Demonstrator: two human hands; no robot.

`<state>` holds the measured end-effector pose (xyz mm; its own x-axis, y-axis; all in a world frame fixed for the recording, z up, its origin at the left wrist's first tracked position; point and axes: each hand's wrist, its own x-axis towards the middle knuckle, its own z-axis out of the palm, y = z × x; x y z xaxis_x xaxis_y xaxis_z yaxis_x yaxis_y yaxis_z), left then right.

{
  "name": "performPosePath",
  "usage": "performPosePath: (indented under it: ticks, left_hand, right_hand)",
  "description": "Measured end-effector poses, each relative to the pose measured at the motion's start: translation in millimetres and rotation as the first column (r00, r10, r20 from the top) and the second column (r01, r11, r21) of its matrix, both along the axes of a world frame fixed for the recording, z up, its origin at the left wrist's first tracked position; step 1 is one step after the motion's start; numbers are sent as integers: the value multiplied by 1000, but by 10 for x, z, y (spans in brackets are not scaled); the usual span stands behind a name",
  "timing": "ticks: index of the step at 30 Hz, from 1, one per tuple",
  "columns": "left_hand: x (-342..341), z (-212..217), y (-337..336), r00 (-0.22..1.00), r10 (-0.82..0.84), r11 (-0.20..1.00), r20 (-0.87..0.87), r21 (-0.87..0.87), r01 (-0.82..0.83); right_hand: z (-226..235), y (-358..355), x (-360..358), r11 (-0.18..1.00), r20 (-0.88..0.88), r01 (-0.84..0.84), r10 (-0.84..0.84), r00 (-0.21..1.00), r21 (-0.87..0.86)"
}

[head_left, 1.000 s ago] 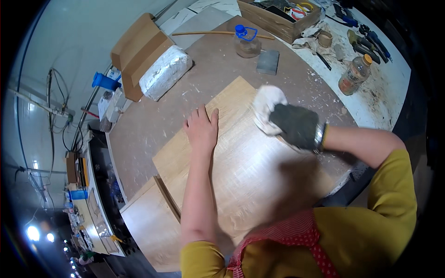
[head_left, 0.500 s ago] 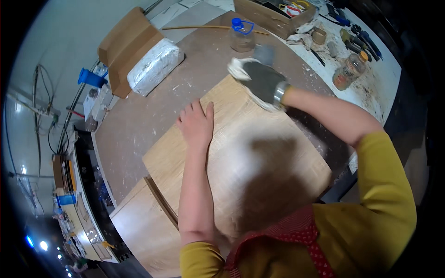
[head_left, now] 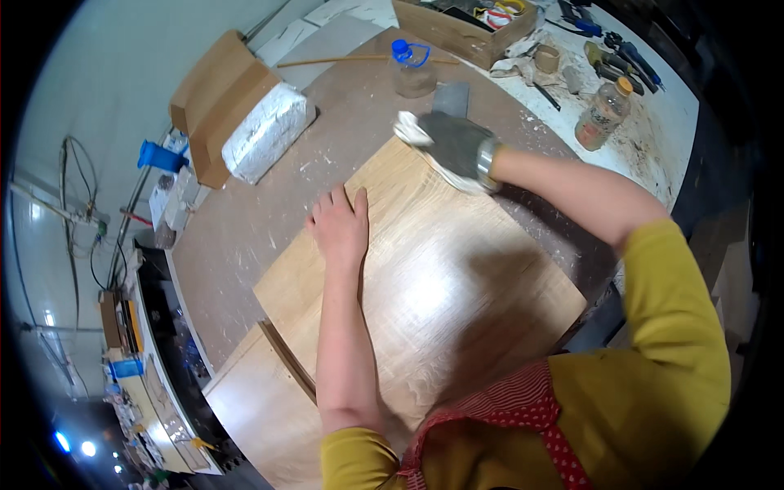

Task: The person wipes the surface of a wooden board with a cloth. They repeatedly pour liquid from a bottle onto the cloth and continue wiping the board, occasionally flipping it over to clean the other side.

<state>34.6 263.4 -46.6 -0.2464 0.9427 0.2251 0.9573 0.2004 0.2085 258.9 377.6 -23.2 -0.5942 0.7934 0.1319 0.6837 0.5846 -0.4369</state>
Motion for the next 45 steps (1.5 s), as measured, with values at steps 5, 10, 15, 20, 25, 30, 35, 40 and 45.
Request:
performPosePath:
  ticks: [5,10,15,20,25,30,35,40,45]
  left_hand:
    - [-90,-68,-31,999,33,999,-9,3,-33]
    - [-26,-69,-16,1000,-5,1000,-4,25,5]
    - [-58,-24,-21,999,1,1000,-37,25,0]
    - [-49,-81,-9,1000,15,1000,-9,16,-15]
    - [-42,-24,-28,1000,-18,999,10,29,18]
    - [-86,-135,-34,1000,2,994,-18,106,0]
    - [-85,-66,-18,999,-15,995,43,104,11]
    - [-157,-7,-730,979,-191,966,64,189,176]
    - [254,155,-1618,919,-375,927,120,21,375]
  right_hand:
    - [142,431,-110,1000,-71,8,-6,997,25]
    - [26,-367,56,968,122,-203,186,975,148]
    - [106,562,-269,960,139,-138,107,984,244]
    - [87,145,-432,972,7,-212,213,977,101]
    - [433,561,-621,996,359,-61,82,930,-69]
    - [349,253,-767,935,17,-344,344,939,83]
    - [229,515,-651,977,268,-122,71,961,177]
    - [639,482,-818,957,-44,-279,283,958,74]
    - [-198,399,-648,904,127,-267,238,963,333]
